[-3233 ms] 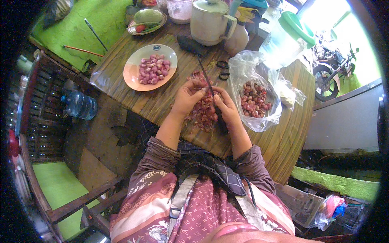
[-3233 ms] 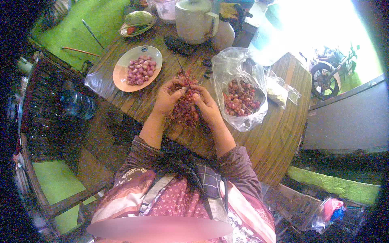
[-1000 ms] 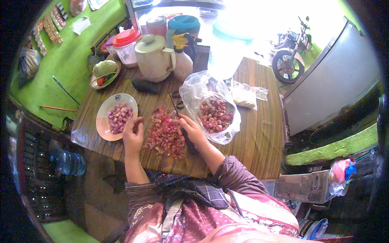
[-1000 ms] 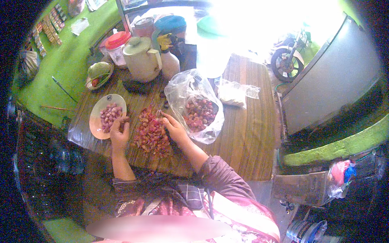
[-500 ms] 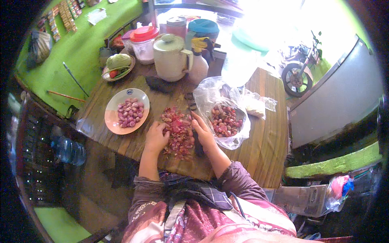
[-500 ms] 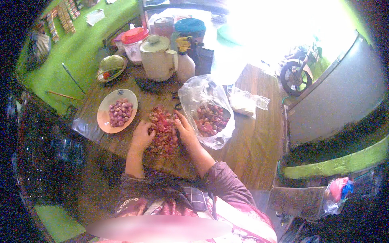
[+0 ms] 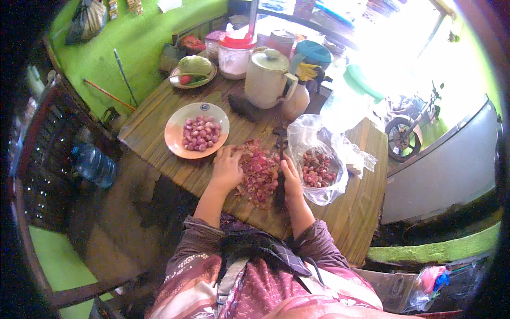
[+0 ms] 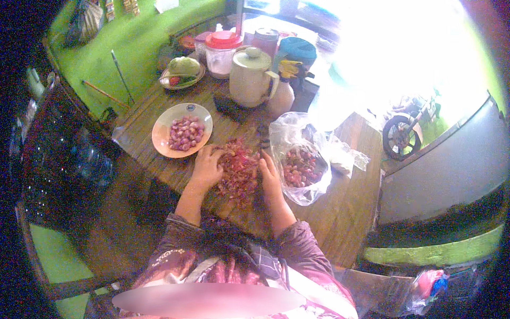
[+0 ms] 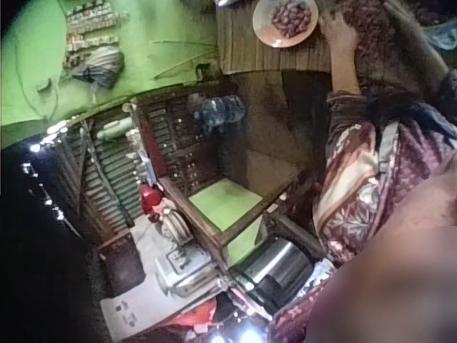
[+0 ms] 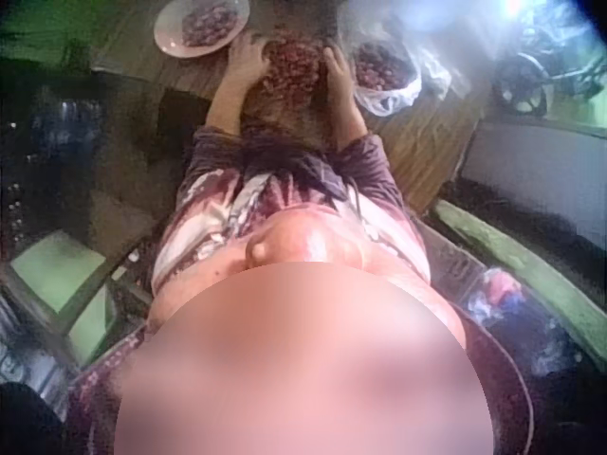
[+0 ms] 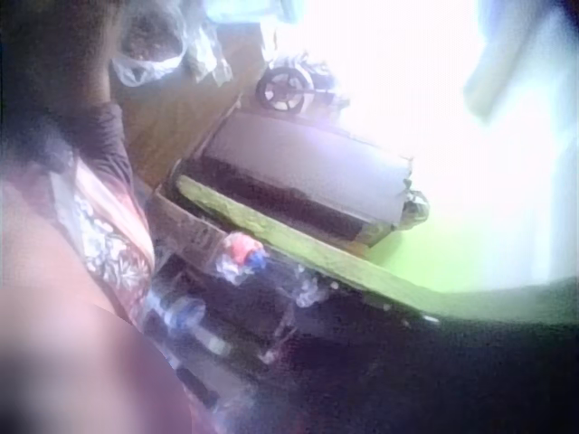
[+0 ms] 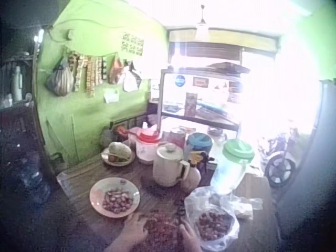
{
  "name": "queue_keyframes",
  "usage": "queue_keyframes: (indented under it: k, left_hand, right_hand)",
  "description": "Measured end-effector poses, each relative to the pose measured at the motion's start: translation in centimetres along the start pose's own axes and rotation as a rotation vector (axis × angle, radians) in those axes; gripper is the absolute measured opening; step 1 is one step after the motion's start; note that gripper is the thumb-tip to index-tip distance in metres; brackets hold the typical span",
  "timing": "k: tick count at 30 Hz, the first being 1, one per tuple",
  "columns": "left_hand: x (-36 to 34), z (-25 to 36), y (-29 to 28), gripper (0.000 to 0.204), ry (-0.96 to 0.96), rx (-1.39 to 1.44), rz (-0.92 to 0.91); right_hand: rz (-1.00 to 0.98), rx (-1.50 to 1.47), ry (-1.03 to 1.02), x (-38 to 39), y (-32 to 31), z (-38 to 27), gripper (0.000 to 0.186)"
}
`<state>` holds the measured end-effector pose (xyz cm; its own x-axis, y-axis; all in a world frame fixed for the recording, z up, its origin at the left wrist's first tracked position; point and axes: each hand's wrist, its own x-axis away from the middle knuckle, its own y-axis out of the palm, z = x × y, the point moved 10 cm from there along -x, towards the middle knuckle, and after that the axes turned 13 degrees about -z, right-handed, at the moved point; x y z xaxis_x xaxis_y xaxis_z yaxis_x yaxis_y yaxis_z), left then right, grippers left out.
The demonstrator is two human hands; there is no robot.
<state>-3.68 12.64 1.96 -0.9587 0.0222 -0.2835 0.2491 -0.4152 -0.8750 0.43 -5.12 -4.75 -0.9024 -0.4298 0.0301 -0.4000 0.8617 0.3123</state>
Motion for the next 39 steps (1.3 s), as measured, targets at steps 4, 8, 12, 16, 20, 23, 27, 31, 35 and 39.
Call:
queue_keyframes:
  k: [4,8,12,16,20,23,27,31,35,39]
  left_hand:
    - [-0.1,-0.2,1.2,0.023,-0.040,-0.022,-0.081]
    - [0.2,-2.2,1.6,0.022,-0.109,0.093,-0.184]
    - [0.5,-2.6,0.0,0.017,-0.086,0.102,-0.084]
    - [0.5,-2.0,-0.9,0.021,-0.082,0.094,-0.023]
    - [0.1,-0.7,1.3,0.025,-0.111,0.223,-0.255]
    - [0.5,2.5,2.0,0.024,0.018,0.260,-0.248]
    - [0.2,3.6,3.7,0.031,0.005,0.150,-0.204]
    - [-1.2,1.6,2.9,0.023,0.017,0.198,-0.095]
    - [-0.7,-1.0,0.3,0.015,-0.009,0.343,0.038]
    - [-0.9,-0.5,-0.1,0.022,0.023,0.186,-0.082]
  right_hand:
    - [0.082,-0.042,0.000,0.0,-0.8,0.2,0.043]
    - [0.039,-0.173,0.054,0.8,-0.3,0.0,0.041]
    - [-0.010,-0.103,0.003,0.4,0.5,-1.4,0.043]
    - [0.008,-0.143,0.053,0.5,0.1,-0.5,0.036]
    - [0.019,-0.106,0.052,0.0,-0.9,-0.1,0.027]
    - [0.023,-0.086,0.035,-0.1,-1.8,0.1,0.029]
    - [0.035,-0.069,0.053,-0.1,-2.5,0.8,0.039]
    - [0.073,-0.047,0.032,-0.4,-2.9,0.4,0.025]
    - [0.021,-0.158,0.030,0.0,-1.7,-0.1,0.027]
    - [0.027,0.119,0.024,0.3,-1.8,-0.7,0.039]
